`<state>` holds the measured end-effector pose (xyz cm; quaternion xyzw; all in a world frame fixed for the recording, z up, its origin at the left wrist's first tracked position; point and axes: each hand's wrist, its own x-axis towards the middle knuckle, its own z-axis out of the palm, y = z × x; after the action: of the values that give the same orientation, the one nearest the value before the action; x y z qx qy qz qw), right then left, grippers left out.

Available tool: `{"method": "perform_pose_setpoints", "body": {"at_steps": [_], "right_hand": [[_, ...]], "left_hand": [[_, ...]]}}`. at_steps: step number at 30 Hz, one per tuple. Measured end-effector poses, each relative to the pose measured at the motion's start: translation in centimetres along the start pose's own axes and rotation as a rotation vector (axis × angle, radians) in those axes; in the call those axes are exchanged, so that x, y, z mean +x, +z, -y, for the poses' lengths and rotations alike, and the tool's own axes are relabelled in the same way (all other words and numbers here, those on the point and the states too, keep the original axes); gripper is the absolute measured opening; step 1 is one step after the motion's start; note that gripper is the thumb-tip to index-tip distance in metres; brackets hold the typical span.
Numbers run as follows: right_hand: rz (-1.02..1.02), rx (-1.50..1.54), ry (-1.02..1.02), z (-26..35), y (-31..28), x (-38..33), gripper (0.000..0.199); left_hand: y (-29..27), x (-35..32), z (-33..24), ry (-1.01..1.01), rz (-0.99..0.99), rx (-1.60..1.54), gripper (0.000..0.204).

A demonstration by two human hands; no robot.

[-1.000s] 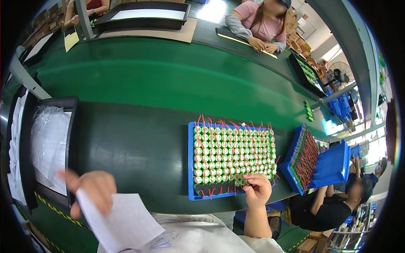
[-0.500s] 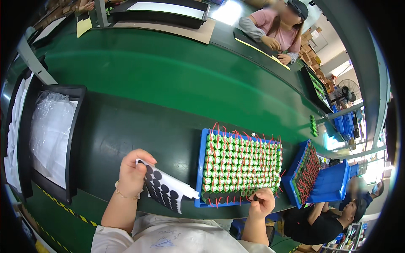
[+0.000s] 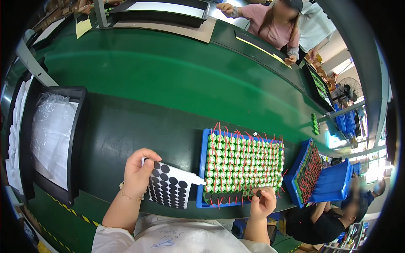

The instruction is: The person peels circular stickers from a backing sheet by hand and sticks them onto the ends of battery cells arranged in a tray, then places the sticker sheet over the tray.

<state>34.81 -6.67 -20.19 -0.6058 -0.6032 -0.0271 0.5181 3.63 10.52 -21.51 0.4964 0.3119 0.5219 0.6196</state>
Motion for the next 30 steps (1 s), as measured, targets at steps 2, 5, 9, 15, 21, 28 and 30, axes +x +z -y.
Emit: {"method": "perform_pose_setpoints", "body": {"at_steps": [2,5,9,15,21,28,30], "right_hand": [[0.008,-0.015,0.014,-0.2,-0.2,-0.2,0.024],[0.095,0.048,0.028,-0.3,-0.6,-0.3,0.023],[0.050,-0.013,-0.026,0.1,-0.2,0.3,0.021],[0.017,-0.025,0.070,0.5,-0.1,0.3,0.025],[0.117,0.080,0.357,0.9,-1.1,1.0,0.021],[0.321,-0.111,0.364,2.3,-1.8,5.4,0.013],[0.364,-0.129,0.326,1.8,-2.1,5.5,0.012]], "left_hand": [[0.0,-0.1,-0.2,-0.061,0.005,-0.024,0.025],[0.1,0.1,0.1,-0.051,-0.003,-0.028,0.022],[0.2,0.0,0.1,-0.084,-0.021,-0.059,0.020],[0.4,0.0,0.5,-0.115,-0.023,0.004,0.017],[0.6,0.5,1.4,-0.100,-0.064,0.152,0.020],[0.3,0.9,1.7,-0.081,-0.096,0.133,0.017],[0.8,1.1,2.0,-0.096,-0.120,0.138,0.018]]}}
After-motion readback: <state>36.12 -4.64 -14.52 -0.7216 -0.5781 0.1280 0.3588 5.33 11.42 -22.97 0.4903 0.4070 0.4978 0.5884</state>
